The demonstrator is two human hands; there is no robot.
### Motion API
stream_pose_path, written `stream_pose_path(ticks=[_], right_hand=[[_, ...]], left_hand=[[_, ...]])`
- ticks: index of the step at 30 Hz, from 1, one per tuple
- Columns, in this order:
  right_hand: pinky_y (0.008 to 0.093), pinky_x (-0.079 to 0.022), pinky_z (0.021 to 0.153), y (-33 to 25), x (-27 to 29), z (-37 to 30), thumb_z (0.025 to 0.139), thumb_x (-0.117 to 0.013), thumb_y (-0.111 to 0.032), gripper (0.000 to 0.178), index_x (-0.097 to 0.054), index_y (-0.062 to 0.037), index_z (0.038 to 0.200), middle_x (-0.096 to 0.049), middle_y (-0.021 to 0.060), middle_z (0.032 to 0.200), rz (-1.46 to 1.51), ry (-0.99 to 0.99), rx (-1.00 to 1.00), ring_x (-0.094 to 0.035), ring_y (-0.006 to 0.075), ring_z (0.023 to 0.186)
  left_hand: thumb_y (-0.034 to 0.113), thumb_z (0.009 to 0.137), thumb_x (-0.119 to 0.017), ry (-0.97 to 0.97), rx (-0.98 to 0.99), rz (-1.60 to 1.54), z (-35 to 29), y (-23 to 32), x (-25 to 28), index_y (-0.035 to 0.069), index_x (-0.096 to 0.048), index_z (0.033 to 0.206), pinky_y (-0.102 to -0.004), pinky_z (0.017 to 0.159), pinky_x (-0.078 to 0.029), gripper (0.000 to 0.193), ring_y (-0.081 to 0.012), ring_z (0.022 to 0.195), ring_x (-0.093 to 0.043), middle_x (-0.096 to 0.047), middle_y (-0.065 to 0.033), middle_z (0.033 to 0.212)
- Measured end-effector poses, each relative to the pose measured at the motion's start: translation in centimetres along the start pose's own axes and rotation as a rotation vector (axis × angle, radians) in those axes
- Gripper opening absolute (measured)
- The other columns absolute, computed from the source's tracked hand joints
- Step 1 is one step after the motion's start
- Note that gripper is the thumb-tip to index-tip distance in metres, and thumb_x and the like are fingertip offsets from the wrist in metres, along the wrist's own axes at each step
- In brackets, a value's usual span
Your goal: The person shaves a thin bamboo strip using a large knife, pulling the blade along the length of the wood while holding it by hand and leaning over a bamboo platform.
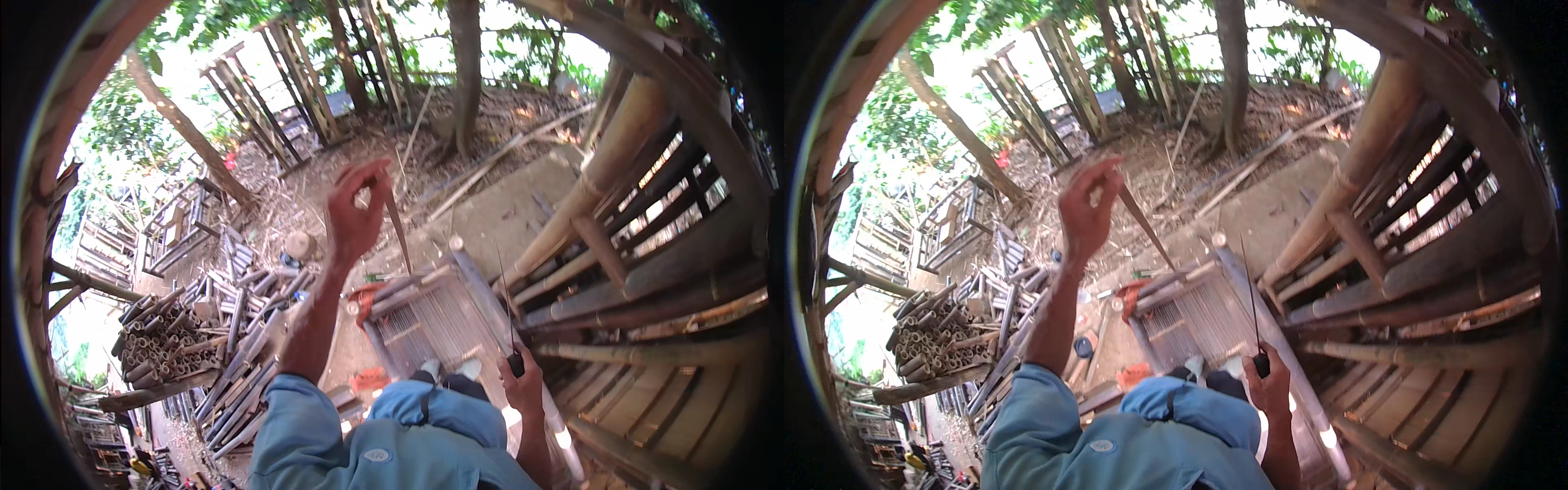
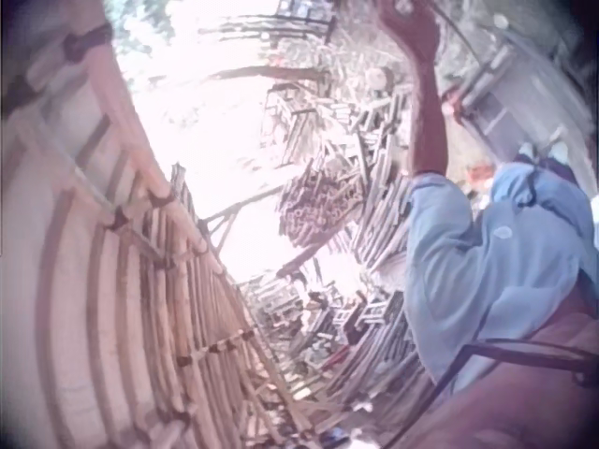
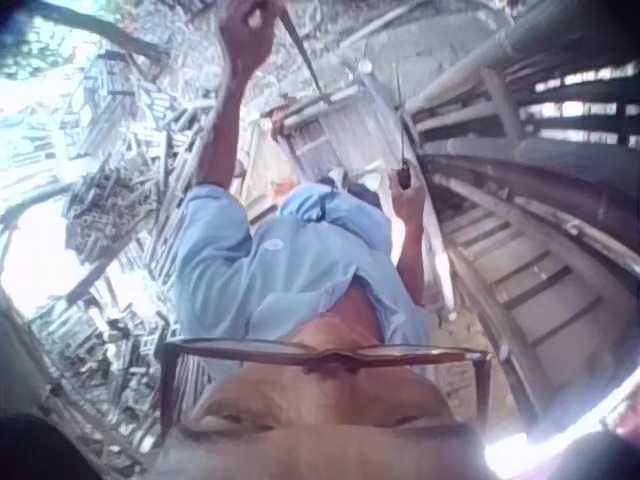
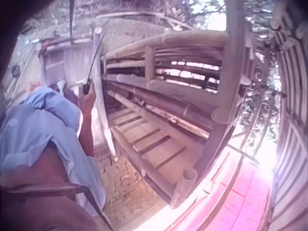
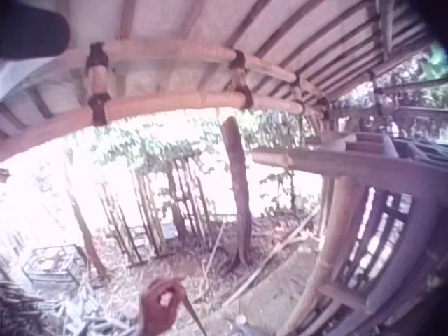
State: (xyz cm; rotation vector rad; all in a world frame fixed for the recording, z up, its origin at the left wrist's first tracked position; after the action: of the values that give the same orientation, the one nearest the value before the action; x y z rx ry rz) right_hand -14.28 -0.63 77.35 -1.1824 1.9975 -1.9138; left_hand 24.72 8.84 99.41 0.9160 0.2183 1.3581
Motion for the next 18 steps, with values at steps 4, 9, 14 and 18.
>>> stream_pose_path(ticks=[4,9,14,18], right_hand=[[0.0333,-0.051,0.066,-11.7,1.1,3.4,0.09,-0.07,-0.021,0.055,-0.052,-0.0017,0.139,-0.062,0.0075,0.085,-0.182,0.008,0.456,-0.056,0.0164,0.065],[0.0233,-0.051,0.057,-18.5,-0.4,4.7,0.1,-0.058,-0.011,0.048,-0.044,-0.0027,0.144,-0.064,0.0041,0.092,0.072,-0.244,0.483,-0.059,0.007,0.064],[0.0352,-0.053,0.077,-23.6,-3.1,5.1,0.097,-0.064,-0.013,0.048,-0.048,-0.0006,0.14,-0.066,0.0168,0.097,0.147,-0.369,0.333,-0.065,0.0231,0.083],[0.0304,-0.051,0.067,-26.9,-5.2,5.5,0.098,-0.062,-0.012,0.049,-0.045,0.0002,0.143,-0.066,0.0137,0.101,0.114,-0.356,0.541,-0.063,0.0177,0.075]], left_hand=[[0.003,0.086,-0.076,0.068,0.017,-0.035,-1.7,0.2,0.6,-0.002,-0.07,0.11,-0.0276,0.079,-0.057,0.025,-0.0137,0.087,-0.07,-0.071,-0.0087,0.099],[-0.003,0.082,-0.08,0.057,0.081,-0.148,-3.1,-0.5,1.2,-0.001,-0.065,0.108,-0.0269,0.081,-0.057,0.03,-0.0126,0.088,-0.069,-0.07,-0.0077,0.095],[-0.002,0.079,-0.083,0.069,0.065,-0.091,-3.4,0.1,2.7,0.0,-0.064,0.103,-0.0275,0.082,-0.057,0.031,-0.0125,0.089,-0.069,-0.07,-0.0074,0.095],[-0.002,0.078,-0.084,0.012,0.049,-0.068,-3.4,-0.8,3.4,0.0,-0.064,0.102,-0.028,0.083,-0.057,0.031,-0.0127,0.09,-0.069,-0.07,-0.0076,0.096]])
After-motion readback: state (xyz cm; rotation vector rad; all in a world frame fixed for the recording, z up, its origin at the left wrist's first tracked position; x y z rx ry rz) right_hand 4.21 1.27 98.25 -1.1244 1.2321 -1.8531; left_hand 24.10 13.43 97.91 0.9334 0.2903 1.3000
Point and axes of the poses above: each hand's wrist, its own z-axis towards the middle knuckle, its own x-axis out of the back of the hand, y = z × x, the point moved 6 cm from there along z, towards the middle knuckle
